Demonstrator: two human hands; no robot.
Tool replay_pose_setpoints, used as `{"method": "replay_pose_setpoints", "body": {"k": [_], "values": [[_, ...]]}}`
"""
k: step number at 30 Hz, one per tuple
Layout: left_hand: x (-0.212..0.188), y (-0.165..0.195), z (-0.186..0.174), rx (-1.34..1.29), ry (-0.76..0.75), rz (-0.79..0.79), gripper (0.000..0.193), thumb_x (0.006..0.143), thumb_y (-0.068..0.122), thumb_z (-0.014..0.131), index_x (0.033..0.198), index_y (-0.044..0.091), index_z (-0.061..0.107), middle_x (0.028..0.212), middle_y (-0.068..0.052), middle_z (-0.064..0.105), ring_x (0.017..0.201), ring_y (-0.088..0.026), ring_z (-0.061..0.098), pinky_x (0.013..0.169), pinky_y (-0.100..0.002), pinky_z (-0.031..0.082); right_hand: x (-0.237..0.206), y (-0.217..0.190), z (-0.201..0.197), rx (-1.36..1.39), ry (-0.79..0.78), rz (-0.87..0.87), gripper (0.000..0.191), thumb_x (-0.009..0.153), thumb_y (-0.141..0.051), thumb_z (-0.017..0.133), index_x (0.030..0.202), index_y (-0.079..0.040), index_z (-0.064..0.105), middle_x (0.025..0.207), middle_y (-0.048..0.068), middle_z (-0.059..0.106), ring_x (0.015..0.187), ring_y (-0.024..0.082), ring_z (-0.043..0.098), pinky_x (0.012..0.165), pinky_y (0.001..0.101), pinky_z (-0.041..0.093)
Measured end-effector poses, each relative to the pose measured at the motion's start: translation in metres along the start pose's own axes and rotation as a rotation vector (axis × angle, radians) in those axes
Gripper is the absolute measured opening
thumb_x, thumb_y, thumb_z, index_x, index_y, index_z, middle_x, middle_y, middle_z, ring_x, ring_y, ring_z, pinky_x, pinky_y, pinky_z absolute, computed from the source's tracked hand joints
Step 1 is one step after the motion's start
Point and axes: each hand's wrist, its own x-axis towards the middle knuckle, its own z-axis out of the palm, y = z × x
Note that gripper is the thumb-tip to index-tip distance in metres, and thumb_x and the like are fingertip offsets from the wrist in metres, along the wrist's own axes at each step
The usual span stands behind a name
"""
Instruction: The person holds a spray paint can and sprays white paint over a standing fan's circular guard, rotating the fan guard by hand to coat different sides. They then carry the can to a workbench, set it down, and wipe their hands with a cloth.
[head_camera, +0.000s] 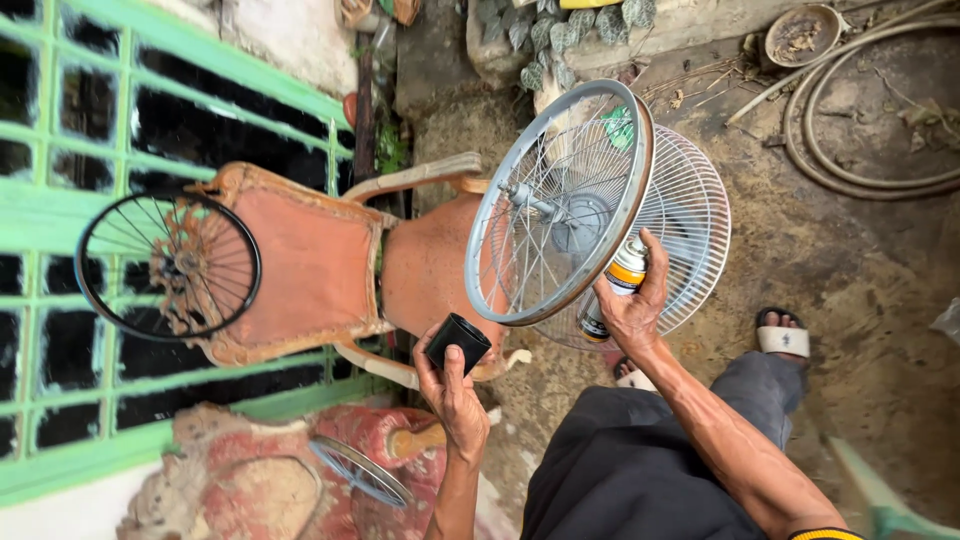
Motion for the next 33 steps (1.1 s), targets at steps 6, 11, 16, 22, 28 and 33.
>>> {"method": "replay_pose_setpoints", "body": {"k": [6,11,16,22,28,33], "values": [[0.014,0.002,-0.026,-0.019,-0.039,-0.023,0.040,0.101,0.026,0.060,0.131,0.002,0.050,0.118,-0.015,0.060,0.096,-0.022,0.065,0.077,-0.040,0.065,-0.018,-0.005,0.013,-0.001,0.077,-0.010,0.078,0.091,-0.014,0.085,0.153,-0.005,0.039,0.128,0.014,0.055,0.112,0.023,0.064,0.095,0.0361,0.056],[0.020,-0.002,-0.040,-0.042,-0.122,0.005,0.039,0.103,0.024,0.061,0.132,0.001,0.051,0.116,-0.017,0.061,0.094,-0.024,0.066,0.078,-0.041,0.064,-0.030,-0.007,0.020,-0.078,0.103,-0.061,0.077,0.089,-0.013,0.085,0.152,-0.006,0.039,0.130,0.014,0.053,0.114,0.025,0.063,0.096,0.0375,0.056],[0.024,-0.005,-0.044,-0.024,-0.156,0.037,0.038,0.102,0.025,0.061,0.130,0.002,0.051,0.116,-0.016,0.061,0.093,-0.022,0.065,0.075,-0.041,0.064,-0.031,-0.003,0.025,-0.007,0.108,-0.044,0.078,0.091,-0.016,0.085,0.151,-0.008,0.037,0.130,0.014,0.052,0.113,0.022,0.064,0.092,0.0363,0.060],[0.023,-0.007,-0.042,-0.013,-0.196,0.023,0.038,0.103,0.027,0.060,0.131,0.003,0.051,0.113,-0.016,0.062,0.090,-0.023,0.067,0.077,-0.040,0.064,-0.028,-0.005,0.024,-0.028,0.045,-0.075,0.075,0.089,-0.013,0.084,0.150,-0.009,0.041,0.125,0.013,0.052,0.111,0.024,0.064,0.093,0.0379,0.062],[0.023,-0.010,-0.040,-0.013,-0.195,0.011,0.040,0.100,0.027,0.061,0.131,0.004,0.051,0.114,-0.016,0.063,0.091,-0.022,0.068,0.076,-0.041,0.064,-0.032,-0.017,0.012,-0.058,0.008,-0.091,0.075,0.086,-0.014,0.083,0.148,-0.007,0.042,0.125,0.015,0.055,0.113,0.026,0.065,0.095,0.0391,0.060],[0.022,-0.012,-0.039,-0.034,-0.197,0.006,0.041,0.101,0.027,0.062,0.132,0.002,0.052,0.113,-0.016,0.063,0.087,-0.023,0.068,0.077,-0.040,0.064,-0.031,-0.019,0.011,-0.093,0.009,-0.087,0.075,0.086,-0.013,0.082,0.149,-0.007,0.042,0.124,0.015,0.054,0.112,0.027,0.065,0.093,0.0400,0.060]]}}
